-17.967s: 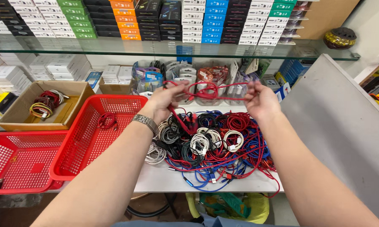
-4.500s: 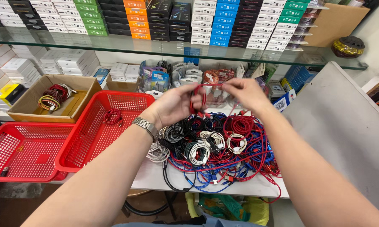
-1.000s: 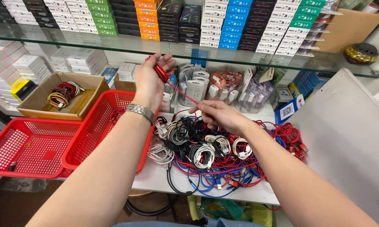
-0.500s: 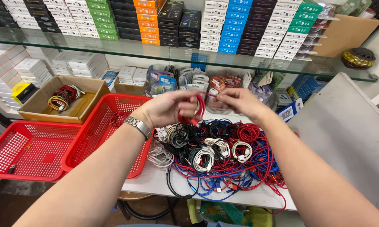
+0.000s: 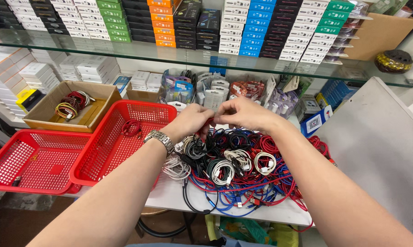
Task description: The person sorts a large pile of tangled USB cables on a counter. They pick up individual cables, untangle them, coil them by hand, and place them into red plastic baskets or a cardboard box. The process is repeated for multiple cables of different colors.
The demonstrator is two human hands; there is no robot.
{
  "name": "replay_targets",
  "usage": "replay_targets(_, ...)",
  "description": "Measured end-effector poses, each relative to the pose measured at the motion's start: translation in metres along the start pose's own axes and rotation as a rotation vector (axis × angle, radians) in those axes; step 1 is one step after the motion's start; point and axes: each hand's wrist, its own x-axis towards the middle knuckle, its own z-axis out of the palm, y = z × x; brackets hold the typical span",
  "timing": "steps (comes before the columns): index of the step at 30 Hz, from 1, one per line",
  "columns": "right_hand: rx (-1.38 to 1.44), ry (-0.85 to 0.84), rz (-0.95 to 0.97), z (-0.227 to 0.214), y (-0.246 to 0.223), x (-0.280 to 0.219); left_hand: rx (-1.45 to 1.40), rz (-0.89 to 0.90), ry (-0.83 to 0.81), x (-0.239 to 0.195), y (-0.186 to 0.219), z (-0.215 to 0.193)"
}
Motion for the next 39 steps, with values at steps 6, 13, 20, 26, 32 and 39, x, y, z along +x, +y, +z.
replay_targets(6, 0.371, 0.186, 0.001, 0.023, 0.004, -0.009, -0.630, -0.141, -0.133, 0.004, -0.002, 0.000)
replay_targets(13, 0.423, 0.304, -0.013, 0.036, 0.027, 0.018, -0.869, -0.117, 0.310, 0.015, -0.010, 0.035)
replay_targets(20, 0.501, 0.368, 0.083, 0.023, 0.041, 0.026, -0.872, -0.174, 0.442, 0.013, 0.005, 0.022)
replay_targets(26, 0.472, 0.542, 0.043, 0.030, 0.046, 0.028, -0.412, -0.153, 0.093, 0.012, -0.020, 0.018)
replay_targets(32, -0.158, 0.325, -0.043, 0.014, 0.035, 0.002, -0.277, -0.120, 0.285, 0.028, -0.056, 0.020)
replay_targets(39, 0.202, 0.671, -0.083, 0.049, 0.048, 0.000, -0.431, 0.089, 0.355, 0.034, -0.047, 0.051)
